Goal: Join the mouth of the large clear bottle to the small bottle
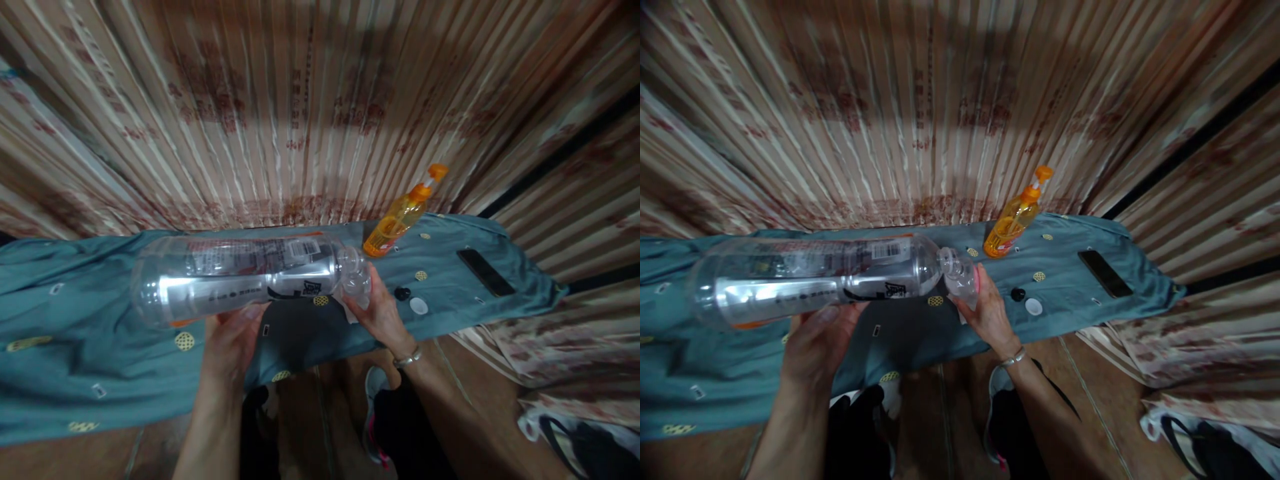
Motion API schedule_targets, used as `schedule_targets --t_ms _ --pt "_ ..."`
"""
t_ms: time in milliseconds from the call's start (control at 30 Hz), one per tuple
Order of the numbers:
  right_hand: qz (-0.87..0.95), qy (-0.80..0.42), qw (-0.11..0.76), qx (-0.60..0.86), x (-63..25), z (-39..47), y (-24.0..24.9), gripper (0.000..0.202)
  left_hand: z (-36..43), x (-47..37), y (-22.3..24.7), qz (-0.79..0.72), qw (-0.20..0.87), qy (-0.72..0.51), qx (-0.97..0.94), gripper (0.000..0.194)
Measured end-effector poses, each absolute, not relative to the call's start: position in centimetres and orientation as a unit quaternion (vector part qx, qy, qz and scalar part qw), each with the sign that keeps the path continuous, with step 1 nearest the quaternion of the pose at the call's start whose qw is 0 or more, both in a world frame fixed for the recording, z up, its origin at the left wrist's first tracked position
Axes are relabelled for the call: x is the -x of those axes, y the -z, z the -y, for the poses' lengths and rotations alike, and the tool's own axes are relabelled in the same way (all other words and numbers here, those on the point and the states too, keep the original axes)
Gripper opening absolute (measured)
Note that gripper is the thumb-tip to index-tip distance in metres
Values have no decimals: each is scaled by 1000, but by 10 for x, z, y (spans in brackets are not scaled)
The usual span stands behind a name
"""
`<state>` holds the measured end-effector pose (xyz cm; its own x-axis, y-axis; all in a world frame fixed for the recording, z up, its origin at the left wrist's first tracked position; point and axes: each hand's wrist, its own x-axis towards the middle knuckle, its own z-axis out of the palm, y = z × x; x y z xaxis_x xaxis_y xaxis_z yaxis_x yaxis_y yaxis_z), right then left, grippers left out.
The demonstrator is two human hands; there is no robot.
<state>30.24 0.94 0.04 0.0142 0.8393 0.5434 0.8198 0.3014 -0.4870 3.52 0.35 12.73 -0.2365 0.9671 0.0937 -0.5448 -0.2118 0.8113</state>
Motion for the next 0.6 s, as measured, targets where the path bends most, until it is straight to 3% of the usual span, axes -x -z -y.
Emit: schedule_targets --t_ms 100,600 --pt "700 -24 395 594 -302 -9 -2 89 -3 -37 -130 -327 531 -719 -307 60" --pt "692 -21 401 599 -298 -11 0 90 -7 -35 -123 -326 533 -718 -307 41"
